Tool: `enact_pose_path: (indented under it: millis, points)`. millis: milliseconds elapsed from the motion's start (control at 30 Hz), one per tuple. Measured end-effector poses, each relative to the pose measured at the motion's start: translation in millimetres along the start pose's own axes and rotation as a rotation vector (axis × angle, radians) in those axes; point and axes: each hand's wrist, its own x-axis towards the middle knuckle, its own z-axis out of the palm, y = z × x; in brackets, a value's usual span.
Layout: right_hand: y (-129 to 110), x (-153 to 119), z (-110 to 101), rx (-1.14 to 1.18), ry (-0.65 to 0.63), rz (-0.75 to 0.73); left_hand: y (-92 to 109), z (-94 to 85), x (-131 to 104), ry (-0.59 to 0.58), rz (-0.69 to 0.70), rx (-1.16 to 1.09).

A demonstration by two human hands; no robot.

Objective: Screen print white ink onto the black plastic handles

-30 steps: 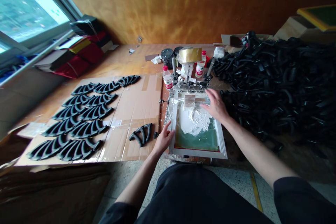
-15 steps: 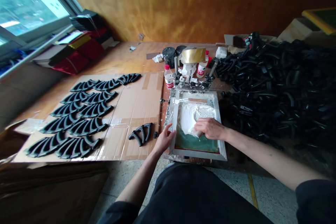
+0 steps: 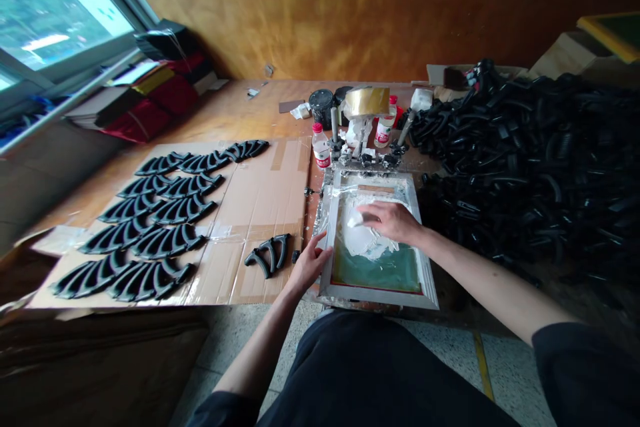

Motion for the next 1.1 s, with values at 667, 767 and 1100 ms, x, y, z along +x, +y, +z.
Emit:
enact_pose_path:
  millis: [667, 767, 1100]
  points:
    - [13.7, -44.6, 66.8, -0.122, 0.016, 0.404, 109.5, 25.0, 6.8, 0.030, 0.193, -0.553]
    - [-28.4, -41.5, 71.3, -0.178, 0.014, 0.439, 54.5, 60.0, -12.8, -0.251, -0.228, -0.529]
    - [73.0, -89.2, 40.9, -0.195, 0.018, 0.406, -73.9, -62.4, -21.4, 0.452, -0.375, -0.132]
